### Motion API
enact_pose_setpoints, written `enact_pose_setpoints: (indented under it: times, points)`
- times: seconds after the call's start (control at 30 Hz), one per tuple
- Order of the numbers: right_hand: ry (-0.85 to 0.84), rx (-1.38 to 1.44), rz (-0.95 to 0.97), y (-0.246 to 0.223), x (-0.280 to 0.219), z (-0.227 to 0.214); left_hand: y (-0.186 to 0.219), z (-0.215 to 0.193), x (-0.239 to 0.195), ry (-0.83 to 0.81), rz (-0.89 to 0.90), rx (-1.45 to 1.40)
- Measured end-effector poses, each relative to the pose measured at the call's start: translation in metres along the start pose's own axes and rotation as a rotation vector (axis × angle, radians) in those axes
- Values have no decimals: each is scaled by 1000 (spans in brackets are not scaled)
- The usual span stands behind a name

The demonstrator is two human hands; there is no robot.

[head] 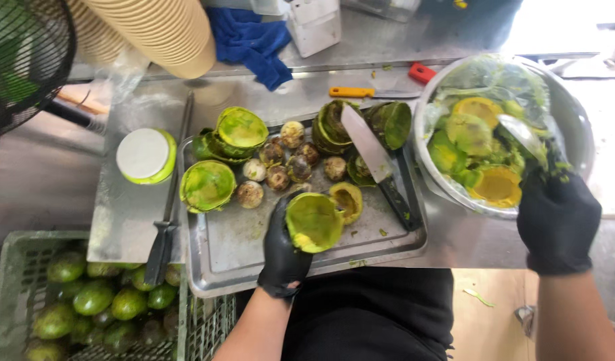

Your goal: The person picks up whole avocados from a green crate and uses a knife to cut them in half. They remove the pit and then use a spoon to scoop the flesh out of the skin, placing the peeled avocado into a large bowl while discarding the skins and pits onto a metal tray.

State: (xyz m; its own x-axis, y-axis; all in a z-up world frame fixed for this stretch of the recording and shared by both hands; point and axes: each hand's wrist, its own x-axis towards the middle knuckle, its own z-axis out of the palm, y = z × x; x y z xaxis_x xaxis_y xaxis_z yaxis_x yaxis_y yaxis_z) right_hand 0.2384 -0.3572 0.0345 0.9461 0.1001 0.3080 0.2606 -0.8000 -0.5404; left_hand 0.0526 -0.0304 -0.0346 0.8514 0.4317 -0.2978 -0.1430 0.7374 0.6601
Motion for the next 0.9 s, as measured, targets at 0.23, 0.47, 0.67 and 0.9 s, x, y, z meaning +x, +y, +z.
enact_pose_setpoints:
  times: [0.23,0.47,0.67,0.9]
  points:
    - [-813,617,644,-65,-70,30,-2,32,1,213,86,388]
    - [-1061,631,658,-116,-95,83,15,46,-26,-83,767,1039]
    - [-936,652,718,-117,-113,102,8,42,-25,-17,774,1039]
    - [-658,384,22,-103,-112,119,14,45,-14,78,566,906]
